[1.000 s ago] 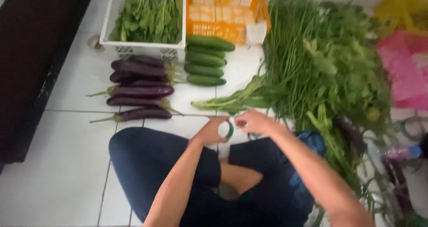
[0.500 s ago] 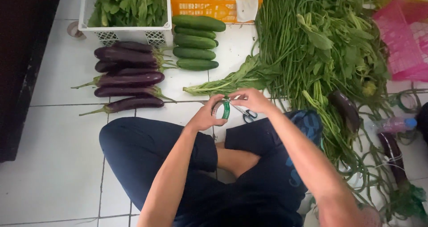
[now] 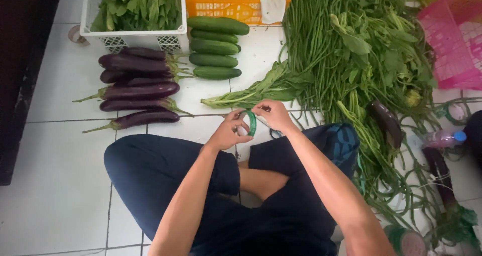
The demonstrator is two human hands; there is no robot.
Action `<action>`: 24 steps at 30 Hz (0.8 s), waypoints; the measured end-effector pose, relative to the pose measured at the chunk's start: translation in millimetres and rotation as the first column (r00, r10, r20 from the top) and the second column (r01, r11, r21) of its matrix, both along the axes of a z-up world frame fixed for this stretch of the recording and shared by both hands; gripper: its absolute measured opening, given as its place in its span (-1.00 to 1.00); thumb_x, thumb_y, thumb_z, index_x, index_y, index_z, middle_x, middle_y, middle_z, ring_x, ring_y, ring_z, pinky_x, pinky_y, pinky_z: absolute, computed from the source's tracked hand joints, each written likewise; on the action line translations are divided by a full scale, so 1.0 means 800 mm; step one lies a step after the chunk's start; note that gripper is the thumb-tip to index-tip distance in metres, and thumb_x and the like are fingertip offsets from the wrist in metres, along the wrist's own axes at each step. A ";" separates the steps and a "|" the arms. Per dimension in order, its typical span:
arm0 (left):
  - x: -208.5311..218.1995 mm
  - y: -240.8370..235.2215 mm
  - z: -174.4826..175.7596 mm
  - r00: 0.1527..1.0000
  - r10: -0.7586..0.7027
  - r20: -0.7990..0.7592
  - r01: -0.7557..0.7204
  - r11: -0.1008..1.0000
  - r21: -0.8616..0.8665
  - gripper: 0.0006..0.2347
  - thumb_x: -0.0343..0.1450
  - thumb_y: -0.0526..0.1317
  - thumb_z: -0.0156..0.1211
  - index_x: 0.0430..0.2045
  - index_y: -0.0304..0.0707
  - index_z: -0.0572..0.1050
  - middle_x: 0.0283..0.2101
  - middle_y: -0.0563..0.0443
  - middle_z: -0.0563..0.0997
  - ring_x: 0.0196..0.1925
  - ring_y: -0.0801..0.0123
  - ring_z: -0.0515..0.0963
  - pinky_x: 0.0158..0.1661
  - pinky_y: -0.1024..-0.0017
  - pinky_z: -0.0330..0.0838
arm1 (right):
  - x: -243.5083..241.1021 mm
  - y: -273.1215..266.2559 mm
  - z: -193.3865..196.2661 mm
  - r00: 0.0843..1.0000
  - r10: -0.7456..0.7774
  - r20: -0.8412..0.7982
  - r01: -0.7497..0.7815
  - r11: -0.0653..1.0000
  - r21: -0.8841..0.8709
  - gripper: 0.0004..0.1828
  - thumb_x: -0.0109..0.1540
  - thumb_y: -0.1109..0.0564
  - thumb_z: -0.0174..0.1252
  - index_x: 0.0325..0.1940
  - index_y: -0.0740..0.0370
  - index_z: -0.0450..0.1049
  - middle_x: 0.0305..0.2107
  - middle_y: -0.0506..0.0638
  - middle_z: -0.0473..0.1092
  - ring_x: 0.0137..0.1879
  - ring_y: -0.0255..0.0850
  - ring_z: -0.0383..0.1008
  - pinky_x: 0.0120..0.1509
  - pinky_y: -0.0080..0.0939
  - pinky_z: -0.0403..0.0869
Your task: The person sits on the floor and bundles leafy green vegetables using a green rubber band. They gather the stems, stretch the band around the bunch, and place the finished bundle into a white crate. The person repeats this process with another bunch of vegetables.
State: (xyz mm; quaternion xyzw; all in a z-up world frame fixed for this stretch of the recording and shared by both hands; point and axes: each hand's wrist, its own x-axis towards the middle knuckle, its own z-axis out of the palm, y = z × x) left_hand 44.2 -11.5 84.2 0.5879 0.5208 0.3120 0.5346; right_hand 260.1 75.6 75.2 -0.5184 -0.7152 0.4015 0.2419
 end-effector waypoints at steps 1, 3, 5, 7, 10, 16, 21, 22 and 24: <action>0.001 -0.002 0.000 1.000 -0.008 -0.029 0.011 0.996 0.090 -0.76 0.25 -0.10 0.53 -0.34 -0.12 0.63 0.45 -0.18 0.21 0.42 -0.18 0.27 0.39 -0.02 0.23 | -0.001 0.001 0.001 1.000 -0.003 0.009 0.003 1.000 0.029 -0.83 0.20 -0.02 0.44 -0.21 0.05 0.70 -0.32 0.02 0.60 -0.17 -0.14 0.61 -0.04 -0.23 0.60; 0.001 -0.004 0.003 0.998 -0.016 -0.067 0.028 0.983 0.180 -0.85 0.28 -0.12 0.51 -0.41 -0.07 0.69 0.42 -0.20 0.22 0.35 -0.19 0.34 0.34 -0.01 0.28 | -0.002 0.003 0.006 1.000 -0.009 0.008 0.008 0.998 0.059 -0.81 0.19 -0.01 0.44 -0.19 0.07 0.70 -0.29 0.08 0.59 -0.14 -0.07 0.62 -0.03 -0.16 0.61; 0.002 -0.006 0.009 0.990 0.045 -0.131 -0.014 0.973 0.229 -0.86 0.34 -0.07 0.44 -0.38 -0.03 0.67 0.42 -0.17 0.16 0.45 -0.31 0.13 0.41 -0.06 0.15 | 0.000 0.002 0.016 0.999 -0.015 0.048 0.009 0.993 0.116 -0.83 0.22 0.02 0.38 -0.18 0.11 0.68 -0.29 0.13 0.57 -0.13 0.04 0.60 0.00 -0.06 0.56; 0.002 -0.004 -0.001 0.990 0.067 -0.122 -0.039 0.976 0.215 -0.87 0.32 -0.11 0.43 -0.39 -0.06 0.64 0.34 -0.12 0.21 0.37 -0.16 0.22 0.35 0.01 0.23 | -0.001 0.002 0.013 0.998 -0.032 0.054 0.026 0.994 0.110 -0.83 0.22 0.00 0.37 -0.19 0.09 0.68 -0.32 0.08 0.57 -0.15 -0.02 0.60 -0.01 -0.10 0.56; 0.007 0.002 -0.018 0.995 0.046 -0.084 -0.032 0.985 0.167 -0.83 0.29 -0.12 0.44 -0.39 -0.11 0.60 0.18 -0.06 0.38 0.24 0.02 0.40 0.25 0.13 0.38 | 0.000 0.003 0.015 0.995 -0.033 0.091 0.022 0.993 0.117 -0.82 0.23 -0.03 0.36 -0.19 0.06 0.68 -0.33 0.02 0.57 -0.16 -0.06 0.60 -0.01 -0.11 0.55; 0.012 -0.003 -0.012 0.998 -0.055 -0.001 0.055 0.995 -0.080 -0.79 0.34 -0.04 0.30 -0.34 -0.13 0.54 -0.14 -0.09 0.69 0.07 0.09 0.63 0.12 0.08 0.48 | -0.011 -0.002 0.018 0.987 0.036 0.154 -0.061 0.985 0.159 -0.87 0.21 -0.01 0.38 -0.23 0.02 0.67 -0.33 -0.01 0.56 -0.15 -0.02 0.60 -0.01 -0.10 0.55; 0.014 -0.004 -0.004 0.998 -0.007 -0.059 0.001 0.994 -0.107 -0.73 0.44 0.04 0.29 -0.35 -0.17 0.54 -0.17 -0.09 0.74 0.04 0.10 0.67 0.07 0.12 0.51 | -0.008 -0.001 0.018 0.974 0.079 0.212 -0.121 0.973 0.195 -0.89 0.18 -0.02 0.39 -0.27 -0.03 0.68 -0.35 -0.02 0.55 -0.16 -0.02 0.59 -0.01 -0.07 0.55; 0.014 -0.003 -0.011 0.997 -0.012 -0.074 0.003 0.994 -0.113 -0.70 0.43 0.07 0.30 -0.34 -0.18 0.54 -0.17 -0.11 0.73 0.03 0.09 0.67 0.05 0.12 0.52 | -0.007 -0.002 0.022 0.974 0.072 0.215 -0.113 0.976 0.187 -0.89 0.19 -0.01 0.39 -0.26 -0.02 0.68 -0.34 -0.01 0.55 -0.15 -0.03 0.59 0.00 -0.07 0.55; 0.014 0.000 -0.015 0.996 -0.011 -0.087 0.001 0.993 -0.116 -0.67 0.42 0.10 0.32 -0.32 -0.19 0.54 -0.17 -0.14 0.73 0.01 0.07 0.68 0.02 0.12 0.53 | -0.007 0.000 0.032 0.973 0.068 0.220 -0.109 0.977 0.183 -0.89 0.19 0.00 0.38 -0.25 0.00 0.68 -0.33 0.00 0.55 -0.14 -0.03 0.59 0.01 -0.07 0.55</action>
